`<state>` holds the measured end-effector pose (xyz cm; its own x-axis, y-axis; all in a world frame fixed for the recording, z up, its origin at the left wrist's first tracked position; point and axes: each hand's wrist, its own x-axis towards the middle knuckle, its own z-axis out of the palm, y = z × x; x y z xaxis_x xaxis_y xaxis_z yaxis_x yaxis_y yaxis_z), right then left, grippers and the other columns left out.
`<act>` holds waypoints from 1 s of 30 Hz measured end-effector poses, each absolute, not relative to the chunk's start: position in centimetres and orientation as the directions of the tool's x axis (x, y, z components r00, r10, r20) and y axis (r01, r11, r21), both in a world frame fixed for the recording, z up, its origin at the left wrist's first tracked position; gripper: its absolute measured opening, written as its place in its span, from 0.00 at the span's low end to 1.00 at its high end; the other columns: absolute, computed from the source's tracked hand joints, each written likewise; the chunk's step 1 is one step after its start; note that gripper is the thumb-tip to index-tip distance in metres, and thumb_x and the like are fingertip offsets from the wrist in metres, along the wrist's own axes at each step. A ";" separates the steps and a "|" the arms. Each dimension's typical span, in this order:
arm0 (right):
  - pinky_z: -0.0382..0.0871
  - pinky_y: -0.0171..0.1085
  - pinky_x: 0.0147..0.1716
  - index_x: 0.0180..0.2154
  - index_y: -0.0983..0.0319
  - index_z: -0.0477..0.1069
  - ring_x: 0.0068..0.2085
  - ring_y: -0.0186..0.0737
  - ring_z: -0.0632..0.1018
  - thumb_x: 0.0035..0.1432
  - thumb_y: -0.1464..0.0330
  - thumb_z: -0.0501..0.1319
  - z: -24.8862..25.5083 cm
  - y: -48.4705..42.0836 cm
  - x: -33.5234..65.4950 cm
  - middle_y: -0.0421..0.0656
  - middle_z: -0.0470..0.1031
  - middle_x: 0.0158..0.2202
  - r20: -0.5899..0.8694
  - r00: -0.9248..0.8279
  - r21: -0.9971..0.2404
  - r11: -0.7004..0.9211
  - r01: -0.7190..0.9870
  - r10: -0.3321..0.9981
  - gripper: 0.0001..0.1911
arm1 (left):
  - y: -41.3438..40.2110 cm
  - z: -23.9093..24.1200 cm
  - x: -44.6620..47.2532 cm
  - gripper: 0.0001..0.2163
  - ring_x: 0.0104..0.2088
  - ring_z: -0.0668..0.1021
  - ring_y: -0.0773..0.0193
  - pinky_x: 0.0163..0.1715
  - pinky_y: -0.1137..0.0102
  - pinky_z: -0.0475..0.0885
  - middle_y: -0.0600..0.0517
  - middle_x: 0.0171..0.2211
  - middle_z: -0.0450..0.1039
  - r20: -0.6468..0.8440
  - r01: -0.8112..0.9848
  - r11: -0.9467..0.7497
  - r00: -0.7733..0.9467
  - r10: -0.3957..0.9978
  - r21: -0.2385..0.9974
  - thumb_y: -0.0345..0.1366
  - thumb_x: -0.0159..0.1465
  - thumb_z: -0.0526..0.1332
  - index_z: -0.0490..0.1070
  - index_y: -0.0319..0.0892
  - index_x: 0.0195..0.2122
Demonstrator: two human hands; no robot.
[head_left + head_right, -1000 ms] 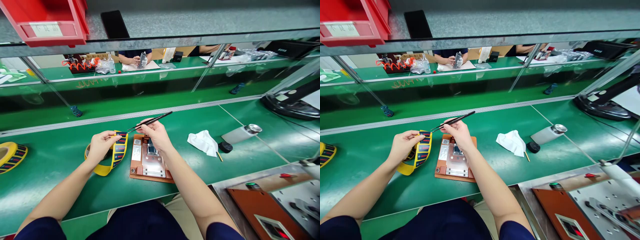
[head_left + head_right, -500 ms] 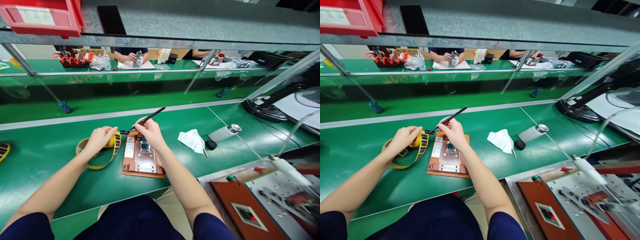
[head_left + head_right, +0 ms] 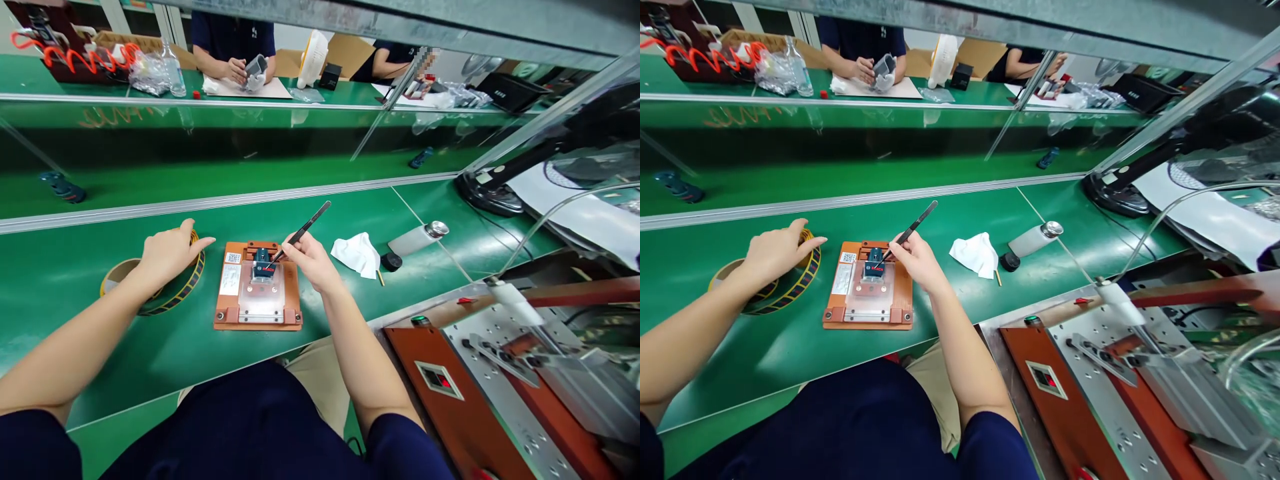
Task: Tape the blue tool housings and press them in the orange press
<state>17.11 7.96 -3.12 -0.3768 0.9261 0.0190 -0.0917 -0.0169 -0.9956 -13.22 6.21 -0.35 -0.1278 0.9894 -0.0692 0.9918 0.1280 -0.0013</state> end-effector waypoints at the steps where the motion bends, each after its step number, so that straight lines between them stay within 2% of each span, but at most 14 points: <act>1: 0.77 0.42 0.44 0.39 0.58 0.67 0.38 0.41 0.82 0.55 0.49 0.70 -3.3 8.0 17.1 0.40 0.79 0.34 0.017 -0.378 -0.996 -0.017 -0.088 0.925 0.23 | 5.5 -0.1 -13.2 0.31 0.45 0.79 0.36 0.38 0.55 0.73 0.37 0.45 0.78 0.020 0.996 0.090 -0.090 0.996 0.019 0.59 0.70 0.50 0.64 0.38 0.61; 4: 0.77 0.42 0.42 0.39 0.58 0.67 0.38 0.41 0.82 0.56 0.49 0.69 -4.0 8.2 17.0 0.40 0.78 0.34 0.017 -0.385 -0.996 -0.016 -0.084 0.923 0.23 | 2.7 -0.3 -12.3 0.20 0.47 0.78 0.46 0.44 0.58 0.72 0.43 0.45 0.78 0.288 0.969 -0.185 0.132 0.948 0.165 0.50 0.73 0.54 0.70 0.40 0.54; 6: 0.77 0.41 0.42 0.39 0.58 0.67 0.38 0.40 0.81 0.57 0.49 0.68 -4.3 8.3 17.0 0.40 0.78 0.34 0.025 -0.390 -0.996 -0.009 -0.083 0.920 0.21 | 0.5 -1.2 -11.1 0.14 0.46 0.78 0.52 0.48 0.59 0.71 0.46 0.45 0.78 0.396 0.865 -0.426 0.305 0.866 0.266 0.45 0.73 0.56 0.72 0.42 0.51; 8: 0.76 0.40 0.42 0.40 0.58 0.67 0.38 0.40 0.81 0.59 0.51 0.68 -4.5 8.3 16.9 0.40 0.79 0.34 0.032 -0.399 -0.997 -0.001 -0.081 0.916 0.20 | -1.6 -2.4 -9.4 0.13 0.50 0.77 0.53 0.52 0.59 0.70 0.46 0.49 0.77 0.431 0.728 -0.603 0.453 0.781 0.327 0.42 0.72 0.59 0.70 0.43 0.54; 10: 0.76 0.40 0.42 0.40 0.58 0.68 0.38 0.39 0.81 0.60 0.52 0.68 -4.6 8.3 16.8 0.40 0.79 0.35 0.034 -0.403 -0.996 0.000 -0.085 0.914 0.19 | -3.5 -3.6 -7.9 0.18 0.56 0.74 0.51 0.56 0.55 0.67 0.43 0.55 0.74 0.422 0.632 -0.695 0.557 0.715 0.343 0.42 0.71 0.61 0.67 0.42 0.59; 14: 0.77 0.40 0.42 0.40 0.58 0.67 0.38 0.39 0.81 0.59 0.52 0.68 -4.5 8.2 16.8 0.40 0.78 0.35 0.026 -0.397 -0.996 -0.009 -0.085 0.917 0.19 | -5.3 -5.3 -6.3 0.23 0.60 0.69 0.47 0.60 0.50 0.62 0.40 0.59 0.71 0.416 0.616 -0.725 0.597 0.685 0.308 0.41 0.69 0.64 0.64 0.40 0.62; 20: 0.77 0.40 0.42 0.40 0.58 0.67 0.38 0.40 0.81 0.58 0.50 0.69 -4.4 8.2 16.8 0.40 0.78 0.34 0.017 -0.392 -0.996 -0.018 -0.085 0.920 0.21 | -5.2 -5.7 -6.4 0.23 0.60 0.69 0.47 0.59 0.50 0.63 0.40 0.58 0.72 0.437 0.619 -0.722 0.582 0.686 0.308 0.36 0.68 0.66 0.65 0.39 0.62; 30: 0.77 0.40 0.42 0.39 0.58 0.67 0.38 0.40 0.81 0.57 0.51 0.69 -4.2 8.2 16.7 0.40 0.78 0.35 -0.009 -0.408 -0.996 -0.046 -0.081 0.913 0.21 | -5.2 -6.0 -6.3 0.24 0.60 0.69 0.48 0.60 0.50 0.63 0.40 0.59 0.72 0.439 0.636 -0.714 0.575 0.691 0.291 0.35 0.67 0.66 0.65 0.41 0.63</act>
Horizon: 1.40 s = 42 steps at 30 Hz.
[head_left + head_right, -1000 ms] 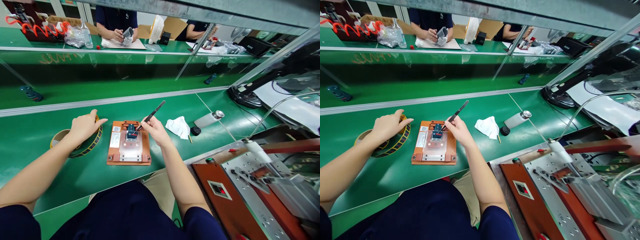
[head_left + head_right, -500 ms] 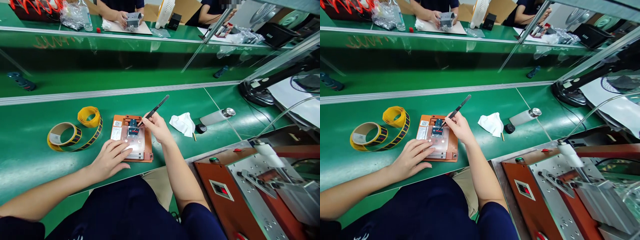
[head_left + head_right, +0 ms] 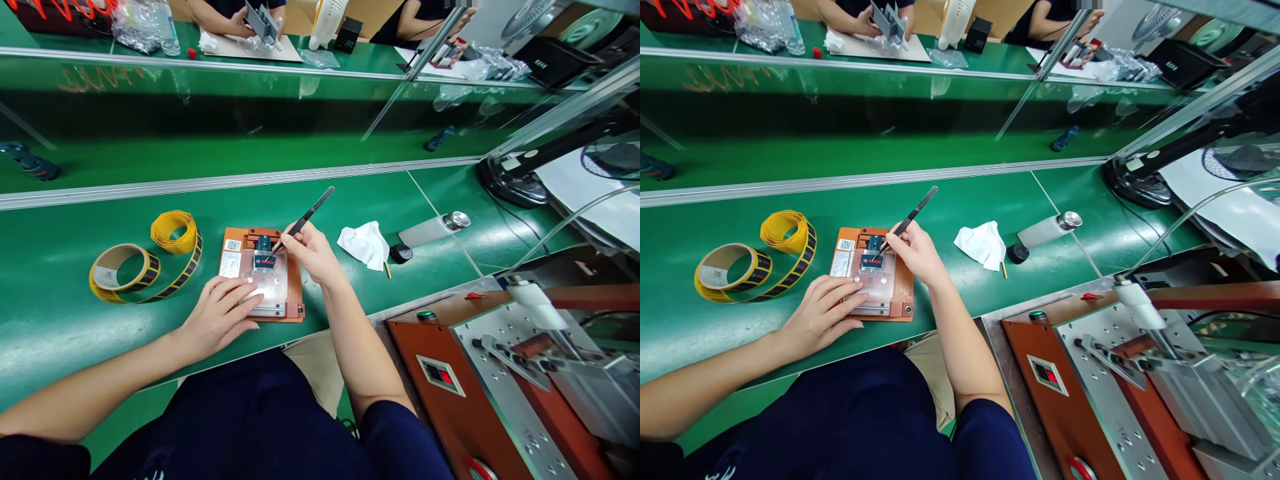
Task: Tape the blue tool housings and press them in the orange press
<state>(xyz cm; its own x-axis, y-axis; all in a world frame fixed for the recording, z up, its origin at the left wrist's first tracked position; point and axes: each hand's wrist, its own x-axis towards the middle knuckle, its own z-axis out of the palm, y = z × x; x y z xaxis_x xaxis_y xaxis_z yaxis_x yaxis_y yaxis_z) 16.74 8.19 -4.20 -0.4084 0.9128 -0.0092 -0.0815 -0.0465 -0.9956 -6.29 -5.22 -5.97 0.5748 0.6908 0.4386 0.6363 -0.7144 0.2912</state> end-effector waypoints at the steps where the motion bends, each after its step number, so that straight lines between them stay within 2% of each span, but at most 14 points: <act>1: 0.77 0.40 0.42 0.39 0.58 0.67 0.38 0.40 0.81 0.56 0.50 0.70 -4.2 8.2 16.7 0.40 0.78 0.34 -0.013 -0.409 -0.995 -0.052 -0.085 0.912 0.21 | -5.2 -6.0 -6.3 0.24 0.60 0.70 0.48 0.60 0.50 0.63 0.41 0.59 0.72 0.437 0.638 -0.714 0.576 0.690 0.287 0.35 0.67 0.66 0.65 0.42 0.63; 13: 0.77 0.39 0.41 0.39 0.58 0.69 0.38 0.40 0.81 0.57 0.53 0.70 -4.4 8.4 16.8 0.41 0.78 0.34 -0.002 -0.413 -0.990 -0.061 -0.127 0.911 0.20 | -5.1 -5.8 -6.2 0.24 0.59 0.70 0.48 0.60 0.50 0.63 0.41 0.58 0.72 0.438 0.638 -0.718 0.581 0.686 0.278 0.34 0.67 0.67 0.65 0.41 0.63; 27: 0.79 0.41 0.40 0.38 0.57 0.67 0.38 0.42 0.82 0.53 0.49 0.71 -4.0 8.3 16.6 0.39 0.78 0.33 -0.027 -0.390 -0.990 -0.080 -0.120 0.920 0.23 | -5.1 -6.5 -6.4 0.27 0.60 0.71 0.48 0.61 0.50 0.64 0.43 0.58 0.72 0.432 0.644 -0.703 0.565 0.703 0.302 0.35 0.67 0.66 0.62 0.48 0.66; 37: 0.78 0.41 0.42 0.39 0.58 0.68 0.38 0.41 0.81 0.56 0.50 0.70 -4.1 8.3 16.8 0.40 0.78 0.34 0.006 -0.409 -0.993 -0.042 -0.107 0.913 0.21 | -5.1 -6.6 -6.3 0.25 0.60 0.71 0.48 0.60 0.49 0.64 0.42 0.59 0.72 0.434 0.648 -0.704 0.566 0.701 0.291 0.34 0.66 0.67 0.65 0.44 0.64; 42: 0.78 0.41 0.43 0.39 0.58 0.68 0.38 0.41 0.81 0.56 0.50 0.70 -4.0 8.2 16.8 0.40 0.77 0.34 0.013 -0.408 -0.995 -0.029 -0.097 0.913 0.21 | -5.1 -6.7 -6.3 0.27 0.59 0.72 0.48 0.60 0.50 0.65 0.44 0.58 0.73 0.435 0.651 -0.693 0.551 0.712 0.309 0.34 0.66 0.67 0.63 0.48 0.65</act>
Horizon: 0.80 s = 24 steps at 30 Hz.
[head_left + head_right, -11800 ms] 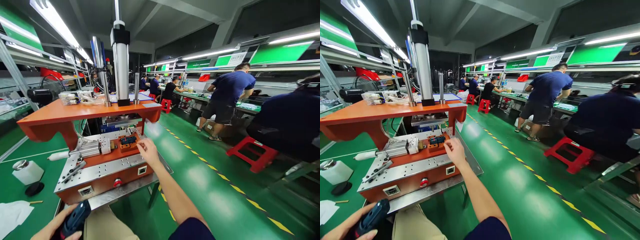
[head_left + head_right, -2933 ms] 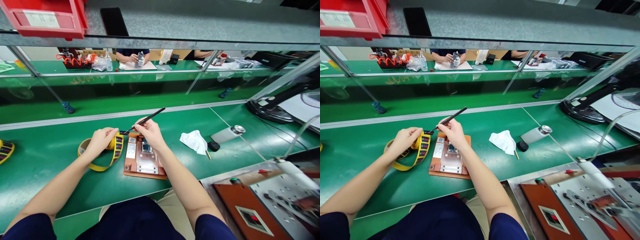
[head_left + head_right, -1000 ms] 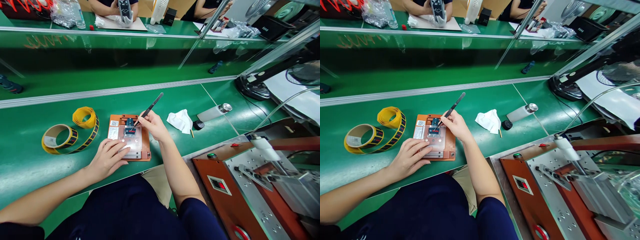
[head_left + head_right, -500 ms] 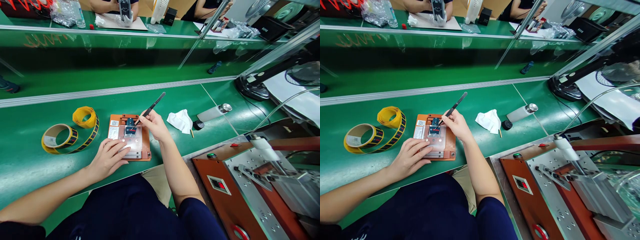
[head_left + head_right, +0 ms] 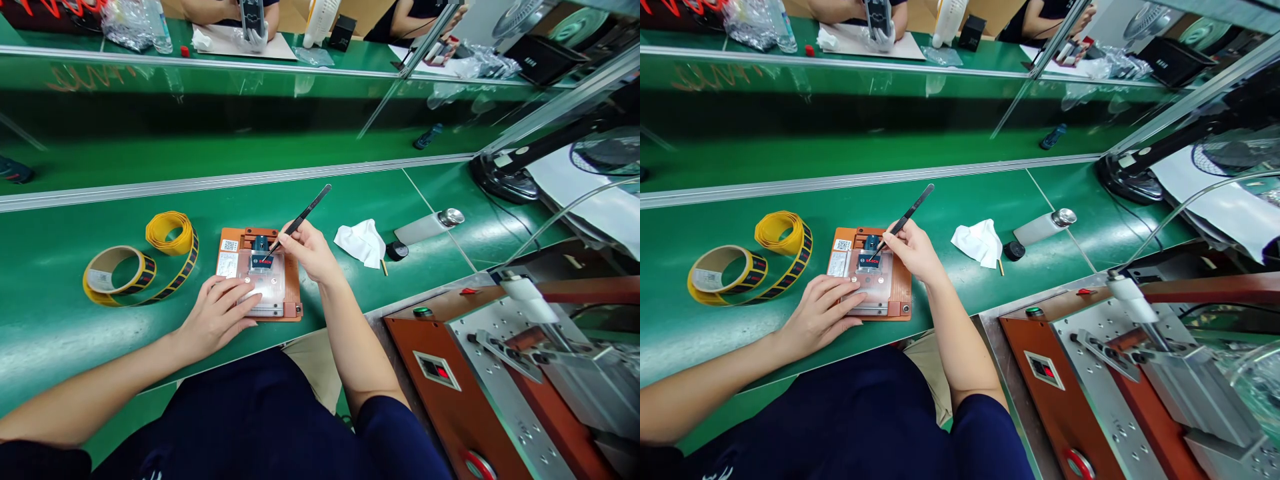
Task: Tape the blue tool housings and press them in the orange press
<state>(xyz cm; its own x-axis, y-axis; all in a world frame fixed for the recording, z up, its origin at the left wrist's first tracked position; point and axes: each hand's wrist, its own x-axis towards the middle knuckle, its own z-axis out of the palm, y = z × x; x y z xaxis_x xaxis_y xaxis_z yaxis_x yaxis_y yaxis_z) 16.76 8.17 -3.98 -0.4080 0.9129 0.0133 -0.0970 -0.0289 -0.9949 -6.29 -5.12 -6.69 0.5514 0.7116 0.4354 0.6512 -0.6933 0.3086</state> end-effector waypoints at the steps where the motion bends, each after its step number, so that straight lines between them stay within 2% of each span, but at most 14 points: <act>1: 0.78 0.41 0.43 0.39 0.58 0.67 0.38 0.41 0.81 0.56 0.50 0.70 -4.0 8.1 16.7 0.40 0.77 0.34 0.014 -0.406 -0.995 -0.029 -0.100 0.914 0.21 | -5.1 -6.7 -6.3 0.27 0.59 0.72 0.48 0.60 0.50 0.65 0.44 0.58 0.73 0.436 0.651 -0.693 0.550 0.712 0.310 0.34 0.66 0.67 0.63 0.48 0.66; 19: 0.77 0.40 0.43 0.39 0.58 0.68 0.39 0.40 0.81 0.57 0.51 0.70 -4.5 8.1 16.8 0.41 0.78 0.35 0.008 -0.403 -0.993 -0.040 -0.111 0.915 0.20 | -5.1 -6.1 -6.3 0.24 0.60 0.71 0.49 0.61 0.49 0.62 0.43 0.58 0.73 0.433 0.660 -0.701 0.568 0.700 0.270 0.35 0.68 0.66 0.64 0.46 0.63; 24: 0.76 0.39 0.42 0.39 0.58 0.68 0.38 0.39 0.81 0.58 0.54 0.70 -4.9 8.2 16.9 0.40 0.78 0.35 0.036 -0.409 -0.988 -0.029 -0.150 0.912 0.18 | -4.9 -4.7 -5.9 0.22 0.60 0.70 0.48 0.62 0.48 0.58 0.41 0.62 0.69 0.354 0.693 -0.677 0.586 0.729 0.247 0.38 0.70 0.63 0.64 0.43 0.63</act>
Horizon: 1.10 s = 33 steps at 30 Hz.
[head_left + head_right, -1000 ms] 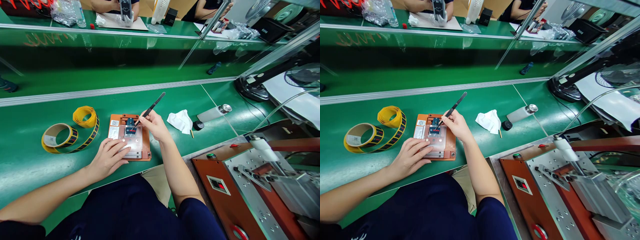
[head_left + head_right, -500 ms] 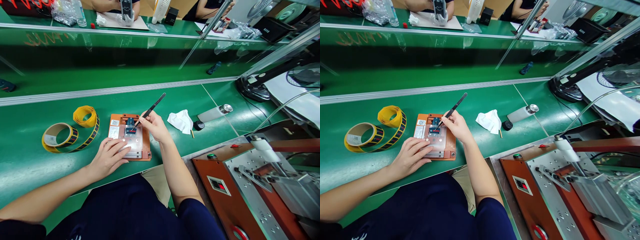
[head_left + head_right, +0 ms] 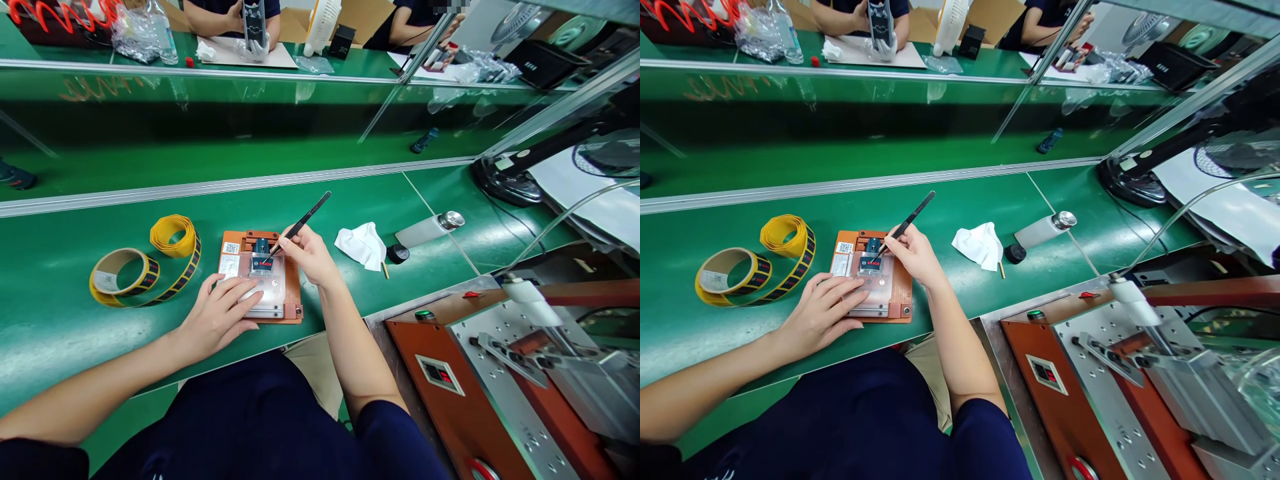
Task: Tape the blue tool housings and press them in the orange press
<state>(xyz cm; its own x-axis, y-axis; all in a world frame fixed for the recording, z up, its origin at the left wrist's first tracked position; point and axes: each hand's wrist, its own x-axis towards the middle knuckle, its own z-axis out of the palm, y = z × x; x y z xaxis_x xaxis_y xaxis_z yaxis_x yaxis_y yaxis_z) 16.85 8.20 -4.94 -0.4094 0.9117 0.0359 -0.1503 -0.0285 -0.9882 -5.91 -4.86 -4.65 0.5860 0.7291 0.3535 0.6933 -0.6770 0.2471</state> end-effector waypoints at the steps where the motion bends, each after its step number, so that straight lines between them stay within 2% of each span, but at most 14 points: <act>1: 0.76 0.39 0.42 0.39 0.58 0.68 0.38 0.39 0.81 0.58 0.54 0.70 -4.9 8.2 16.8 0.40 0.79 0.35 0.039 -0.409 -0.988 -0.025 -0.150 0.912 0.18 | -4.7 -4.4 -5.8 0.23 0.61 0.70 0.47 0.62 0.47 0.58 0.41 0.63 0.67 0.329 0.703 -0.669 0.589 0.738 0.241 0.40 0.70 0.63 0.63 0.43 0.64; 10: 0.77 0.40 0.43 0.39 0.58 0.69 0.39 0.40 0.81 0.58 0.52 0.69 -4.5 8.0 16.9 0.41 0.79 0.36 0.035 -0.403 -0.995 -0.007 -0.102 0.914 0.19 | -3.5 -3.6 -5.0 0.28 0.62 0.68 0.45 0.58 0.50 0.55 0.41 0.68 0.60 0.250 0.738 -0.651 0.606 0.756 0.180 0.47 0.70 0.61 0.60 0.41 0.67; 14: 0.77 0.40 0.43 0.39 0.58 0.70 0.38 0.40 0.81 0.58 0.54 0.69 -4.8 8.0 16.8 0.41 0.79 0.35 0.023 -0.385 -0.995 -0.015 -0.097 0.923 0.18 | -3.3 -3.4 -5.0 0.32 0.61 0.68 0.44 0.57 0.51 0.56 0.39 0.67 0.61 0.245 0.740 -0.640 0.594 0.766 0.208 0.48 0.68 0.63 0.58 0.38 0.68; 17: 0.77 0.40 0.43 0.39 0.59 0.70 0.38 0.40 0.82 0.57 0.55 0.70 -4.7 8.0 16.6 0.41 0.79 0.34 0.020 -0.375 -0.990 -0.034 -0.139 0.927 0.17 | -3.1 -3.2 -4.4 0.36 0.58 0.70 0.42 0.56 0.50 0.56 0.35 0.64 0.65 0.274 0.744 -0.647 0.595 0.756 0.169 0.51 0.65 0.67 0.60 0.33 0.66; 20: 0.78 0.40 0.43 0.40 0.58 0.69 0.40 0.40 0.82 0.58 0.55 0.69 -4.1 7.9 17.2 0.41 0.80 0.34 0.081 -0.207 -0.974 0.033 -0.225 0.975 0.17 | -3.0 -3.1 -3.7 0.37 0.56 0.72 0.39 0.55 0.48 0.57 0.33 0.61 0.68 0.306 0.742 -0.659 0.603 0.737 0.124 0.56 0.63 0.66 0.64 0.30 0.63; 22: 0.78 0.40 0.43 0.41 0.57 0.68 0.41 0.40 0.82 0.60 0.55 0.67 -3.7 7.4 18.4 0.41 0.80 0.36 0.122 -0.053 -0.969 0.107 -0.223 0.991 0.16 | -2.7 -3.1 -3.6 0.37 0.55 0.72 0.40 0.56 0.47 0.58 0.35 0.60 0.70 0.321 0.735 -0.656 0.588 0.742 0.171 0.59 0.63 0.64 0.65 0.34 0.62; 24: 0.78 0.39 0.40 0.42 0.57 0.67 0.39 0.39 0.81 0.62 0.55 0.64 -3.8 6.5 20.1 0.41 0.78 0.36 0.140 0.020 -0.983 0.141 -0.117 0.990 0.15 | -1.8 -3.4 -3.9 0.34 0.57 0.70 0.40 0.57 0.46 0.60 0.38 0.61 0.69 0.332 0.750 -0.598 0.508 0.795 0.283 0.58 0.65 0.63 0.62 0.40 0.65; 26: 0.75 0.38 0.36 0.43 0.58 0.68 0.35 0.39 0.78 0.63 0.54 0.62 -4.4 5.2 21.7 0.40 0.76 0.33 0.140 0.040 -0.984 0.135 0.114 0.989 0.15 | -0.8 -3.7 -4.3 0.35 0.59 0.68 0.41 0.57 0.46 0.64 0.40 0.61 0.68 0.302 0.769 -0.479 0.378 0.875 0.423 0.54 0.66 0.64 0.56 0.44 0.69; 28: 0.72 0.39 0.33 0.45 0.59 0.69 0.31 0.39 0.75 0.65 0.55 0.59 -5.7 3.9 23.0 0.38 0.72 0.29 0.137 0.062 -0.912 0.101 0.398 0.989 0.15 | 0.0 -3.8 -4.6 0.38 0.57 0.71 0.43 0.54 0.48 0.69 0.39 0.60 0.69 0.261 0.753 -0.385 0.287 0.922 0.534 0.51 0.64 0.66 0.53 0.44 0.70; 29: 0.70 0.40 0.33 0.46 0.59 0.69 0.30 0.39 0.74 0.66 0.56 0.57 -6.5 3.2 23.4 0.38 0.70 0.28 0.143 0.069 -0.848 0.086 0.523 0.987 0.15 | 0.0 -3.9 -4.6 0.38 0.56 0.72 0.44 0.53 0.49 0.72 0.39 0.58 0.69 0.284 0.732 -0.389 0.272 0.919 0.560 0.50 0.63 0.68 0.53 0.44 0.69; 31: 0.68 0.41 0.35 0.48 0.61 0.70 0.32 0.42 0.74 0.67 0.57 0.54 -8.3 2.2 23.8 0.40 0.70 0.29 0.174 0.051 -0.710 0.089 0.698 0.983 0.16 | -0.8 -3.8 -4.7 0.37 0.53 0.74 0.47 0.52 0.52 0.74 0.41 0.55 0.71 0.465 0.683 -0.508 0.269 0.843 0.525 0.46 0.61 0.72 0.58 0.45 0.67; 33: 0.68 0.42 0.36 0.49 0.62 0.71 0.37 0.46 0.75 0.68 0.59 0.53 -9.9 1.5 24.0 0.45 0.72 0.34 0.207 0.006 -0.592 0.120 0.797 0.978 0.18 | -2.9 -3.8 -4.7 0.30 0.50 0.77 0.53 0.54 0.55 0.75 0.47 0.49 0.74 0.714 0.604 -0.710 0.309 0.628 0.363 0.39 0.60 0.74 0.65 0.48 0.61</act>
